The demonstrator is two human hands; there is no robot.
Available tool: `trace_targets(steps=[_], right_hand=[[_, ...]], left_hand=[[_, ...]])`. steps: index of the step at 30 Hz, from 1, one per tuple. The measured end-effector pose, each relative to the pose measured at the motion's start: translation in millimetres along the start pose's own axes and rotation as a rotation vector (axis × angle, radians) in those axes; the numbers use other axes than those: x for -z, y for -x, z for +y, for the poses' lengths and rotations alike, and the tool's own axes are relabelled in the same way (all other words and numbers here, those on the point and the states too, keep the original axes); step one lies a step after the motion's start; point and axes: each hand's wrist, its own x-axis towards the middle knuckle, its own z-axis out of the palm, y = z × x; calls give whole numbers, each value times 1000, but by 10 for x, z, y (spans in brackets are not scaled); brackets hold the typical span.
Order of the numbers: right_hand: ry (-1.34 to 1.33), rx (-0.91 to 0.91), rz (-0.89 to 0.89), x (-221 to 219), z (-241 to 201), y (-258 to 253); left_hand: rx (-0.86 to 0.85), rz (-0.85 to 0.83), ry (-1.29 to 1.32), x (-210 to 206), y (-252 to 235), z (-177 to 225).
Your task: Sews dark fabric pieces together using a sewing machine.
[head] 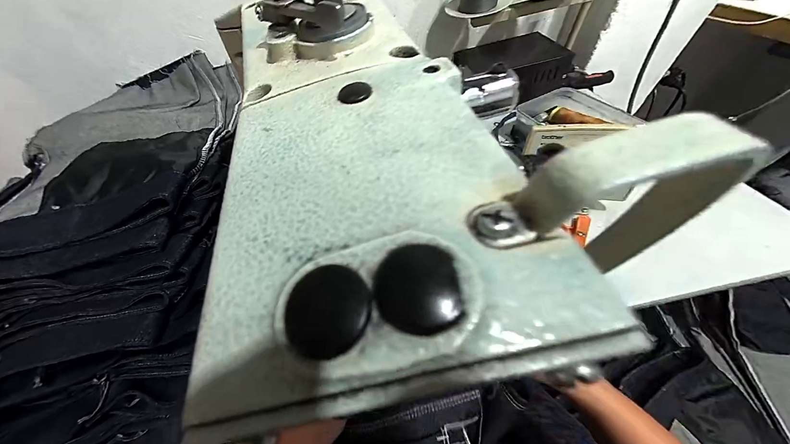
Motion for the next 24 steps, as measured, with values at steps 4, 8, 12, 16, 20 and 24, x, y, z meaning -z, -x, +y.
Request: trace_targets(steps=[4, 8, 12, 16, 20, 24], right_hand=[[116, -46, 29, 22, 155, -36], [173, -80, 27, 69, 308, -57], [178, -110, 20, 114, 463, -7], [73, -168, -63, 208, 403, -47], [-153, -89, -409, 305, 212, -315], [67, 135, -481, 430, -80, -179]], left_hand=[[23, -5, -45, 3, -13, 33], [120, -106, -10, 37, -97, 125], [136, -161, -57, 58, -130, 163], [74, -56, 29, -24, -101, 13], [226, -133, 29, 98, -106, -95], [165, -323, 109, 205, -103, -569]])
